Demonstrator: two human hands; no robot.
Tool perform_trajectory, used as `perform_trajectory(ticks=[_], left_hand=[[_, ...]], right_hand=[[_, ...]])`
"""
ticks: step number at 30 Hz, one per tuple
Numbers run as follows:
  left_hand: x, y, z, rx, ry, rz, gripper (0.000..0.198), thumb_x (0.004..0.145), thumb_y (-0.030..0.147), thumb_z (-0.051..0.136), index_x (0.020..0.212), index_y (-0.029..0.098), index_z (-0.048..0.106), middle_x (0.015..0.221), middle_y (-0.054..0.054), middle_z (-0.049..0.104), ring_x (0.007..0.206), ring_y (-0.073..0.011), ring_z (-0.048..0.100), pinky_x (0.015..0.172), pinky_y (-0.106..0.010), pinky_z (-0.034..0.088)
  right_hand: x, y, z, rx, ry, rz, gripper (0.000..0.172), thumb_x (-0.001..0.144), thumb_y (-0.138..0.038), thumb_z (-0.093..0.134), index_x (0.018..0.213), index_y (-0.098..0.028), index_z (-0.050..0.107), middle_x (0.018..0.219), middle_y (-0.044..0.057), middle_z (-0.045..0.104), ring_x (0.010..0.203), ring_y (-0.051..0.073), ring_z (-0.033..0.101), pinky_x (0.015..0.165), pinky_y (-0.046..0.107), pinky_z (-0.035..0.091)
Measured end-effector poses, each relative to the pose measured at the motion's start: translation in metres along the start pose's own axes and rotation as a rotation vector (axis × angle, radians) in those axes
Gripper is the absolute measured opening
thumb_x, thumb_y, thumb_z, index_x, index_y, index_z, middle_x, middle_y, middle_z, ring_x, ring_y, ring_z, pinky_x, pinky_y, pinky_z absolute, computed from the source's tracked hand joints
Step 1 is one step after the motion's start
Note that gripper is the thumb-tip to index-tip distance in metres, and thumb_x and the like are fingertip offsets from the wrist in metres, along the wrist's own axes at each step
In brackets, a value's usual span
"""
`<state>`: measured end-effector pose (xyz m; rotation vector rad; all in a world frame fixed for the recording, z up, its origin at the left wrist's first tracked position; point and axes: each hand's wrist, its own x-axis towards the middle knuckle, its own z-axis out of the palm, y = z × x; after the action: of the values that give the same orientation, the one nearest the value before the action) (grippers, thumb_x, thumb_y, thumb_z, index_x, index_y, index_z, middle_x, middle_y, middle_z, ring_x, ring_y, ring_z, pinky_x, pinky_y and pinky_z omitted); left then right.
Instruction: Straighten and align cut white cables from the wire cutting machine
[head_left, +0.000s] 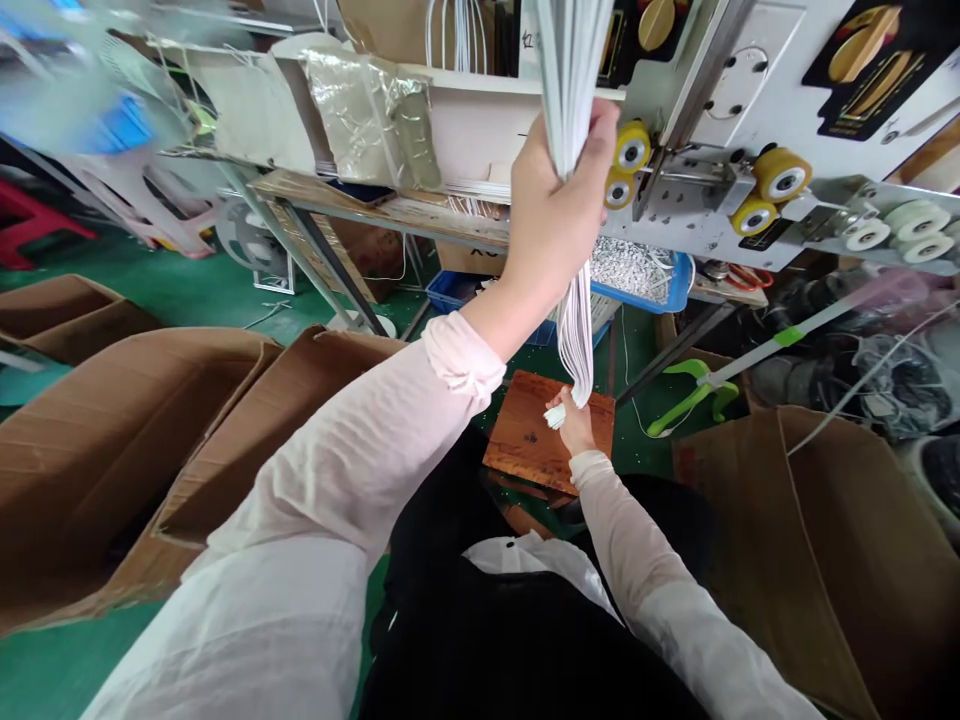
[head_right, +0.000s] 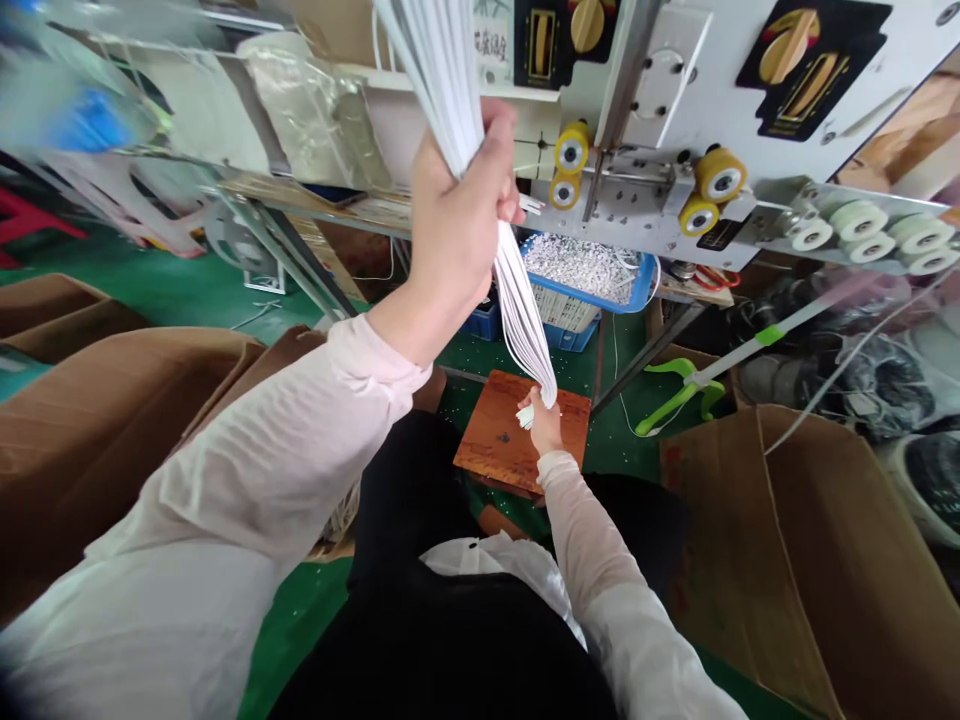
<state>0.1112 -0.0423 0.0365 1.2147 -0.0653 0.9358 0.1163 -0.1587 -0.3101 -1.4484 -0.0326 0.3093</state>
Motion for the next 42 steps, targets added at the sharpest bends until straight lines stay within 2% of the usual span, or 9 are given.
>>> perform_trajectory(ticks=[6,14,17,22,29,32,38,40,42], left_hand=[[-0.013,0.007,-0.038,-0.191,0.014,0.005,0.022,0.092,0.004,0.05,0.079,0.019,0.056,0.054,0.007,0.041,0.048,-0.0085,0.046,0.054,-0.023,0.043],[-0.046,0.003,-0.088,-0.135,0.252,-0.047,0.014,0.087,0.023,0.066,0.075,0.023,0.058,0.058,0.005,0.041,0.049,-0.0095,0.043,0.053,-0.024,0.042],[-0.05,0.01,-0.101,-0.148,0.276,-0.019,0.016,0.087,0.024,0.066,0.073,0.022,0.058,0.058,0.005,0.038,0.049,-0.0087,0.039,0.052,-0.024,0.039],[-0.061,0.01,-0.12,-0.143,0.317,-0.035,0.023,0.081,0.028,0.074,0.07,0.02,0.055,0.058,0.005,0.037,0.05,-0.0073,0.037,0.056,-0.024,0.04],[-0.07,-0.004,-0.136,-0.168,0.379,-0.054,0.027,0.077,0.029,0.077,0.072,0.018,0.053,0.055,0.007,0.037,0.048,-0.0059,0.036,0.053,-0.021,0.037],[-0.072,-0.003,-0.137,-0.171,0.41,-0.052,0.025,0.081,0.026,0.074,0.073,0.017,0.052,0.054,0.007,0.038,0.047,-0.0059,0.036,0.051,-0.021,0.037],[-0.084,0.007,-0.166,-0.26,0.582,-0.121,0.025,0.096,0.016,0.047,0.071,0.015,0.045,0.053,0.009,0.035,0.047,-0.0054,0.034,0.054,-0.021,0.039],[-0.095,0.015,-0.19,-0.247,0.687,-0.126,0.025,0.095,0.013,0.049,0.071,0.015,0.044,0.055,0.009,0.036,0.049,-0.0051,0.036,0.059,-0.022,0.042],[-0.115,0.026,-0.223,-0.197,0.798,-0.119,0.021,0.09,0.009,0.052,0.071,0.014,0.043,0.056,0.009,0.038,0.05,-0.0045,0.037,0.063,-0.022,0.044]], right_hand=[[0.022,0.001,-0.022,-0.108,0.064,-0.105,0.039,0.078,-0.056,0.06,0.069,-0.02,0.048,0.06,-0.002,0.052,0.054,0.012,0.049,0.052,0.026,0.042],[0.028,0.018,-0.032,-0.243,0.077,-0.086,0.016,0.07,-0.033,0.056,0.069,-0.017,0.054,0.067,0.004,0.061,0.064,0.016,0.052,0.056,0.028,0.042],[0.031,0.013,-0.036,-0.26,0.058,-0.107,0.013,0.069,-0.028,0.054,0.076,-0.017,0.056,0.072,0.004,0.063,0.071,0.018,0.055,0.065,0.03,0.047],[0.032,0.013,-0.04,-0.273,0.021,-0.126,0.03,0.063,-0.024,0.055,0.092,-0.015,0.061,0.091,0.008,0.068,0.089,0.022,0.059,0.084,0.035,0.049],[0.025,0.012,-0.042,-0.235,-0.018,-0.113,0.018,0.063,-0.026,0.056,0.079,-0.018,0.058,0.078,0.003,0.063,0.079,0.019,0.056,0.079,0.032,0.048],[0.018,0.001,-0.035,-0.187,-0.055,-0.066,0.013,0.069,-0.032,0.055,0.066,-0.021,0.049,0.064,0.0,0.053,0.067,0.016,0.052,0.071,0.03,0.048],[-0.001,-0.045,-0.026,-0.009,-0.314,0.048,0.038,0.083,-0.052,0.054,0.066,-0.024,0.036,0.055,-0.006,0.036,0.05,0.011,0.039,0.062,0.03,0.047],[-0.006,-0.066,-0.035,-0.169,-0.442,0.058,0.038,0.084,-0.051,0.054,0.065,-0.023,0.04,0.053,-0.006,0.039,0.05,0.012,0.042,0.062,0.029,0.045],[-0.012,-0.089,-0.045,-0.538,-0.564,-0.029,0.03,0.085,-0.043,0.055,0.066,-0.02,0.049,0.056,-0.002,0.049,0.057,0.014,0.051,0.065,0.029,0.044]])
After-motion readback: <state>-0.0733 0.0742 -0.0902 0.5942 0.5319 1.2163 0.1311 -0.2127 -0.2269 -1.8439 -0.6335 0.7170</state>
